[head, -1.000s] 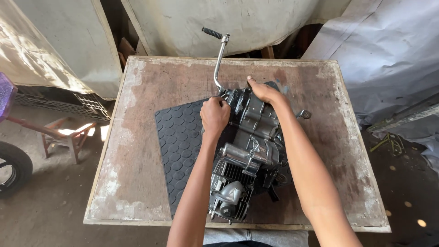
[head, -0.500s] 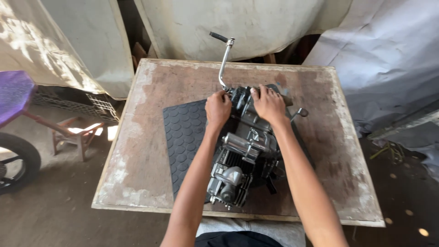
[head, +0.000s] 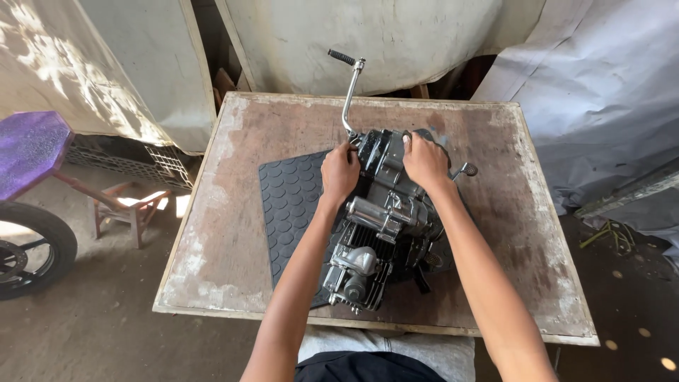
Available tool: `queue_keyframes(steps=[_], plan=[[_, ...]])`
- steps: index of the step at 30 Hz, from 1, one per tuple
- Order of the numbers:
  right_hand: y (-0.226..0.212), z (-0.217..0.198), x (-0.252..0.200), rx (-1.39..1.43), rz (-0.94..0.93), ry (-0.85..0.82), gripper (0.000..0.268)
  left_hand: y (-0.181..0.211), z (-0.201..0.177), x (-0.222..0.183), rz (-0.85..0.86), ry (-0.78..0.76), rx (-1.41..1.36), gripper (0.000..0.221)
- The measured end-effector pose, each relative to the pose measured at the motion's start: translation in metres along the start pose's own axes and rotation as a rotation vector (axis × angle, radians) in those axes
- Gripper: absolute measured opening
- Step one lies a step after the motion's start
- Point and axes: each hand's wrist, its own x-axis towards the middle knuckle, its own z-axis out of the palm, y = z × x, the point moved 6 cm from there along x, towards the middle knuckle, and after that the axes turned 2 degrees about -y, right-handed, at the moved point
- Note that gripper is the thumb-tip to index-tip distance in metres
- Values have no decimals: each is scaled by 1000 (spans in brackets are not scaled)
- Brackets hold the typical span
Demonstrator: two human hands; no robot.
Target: Inspecting and checking the external components and movement of a motorcycle engine on a workbench.
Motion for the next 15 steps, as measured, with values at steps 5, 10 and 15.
queue_keyframes(steps=[5,10,15], plan=[[22,12,48,4,105,-68,56,6,2,1,23,-51,84,17],[4,-6,58,70,175,-85,56,1,6,7,-21,-79,87,16],[5,0,72,215,120,-202,50,-2,9,7,-32,-86,36,24]])
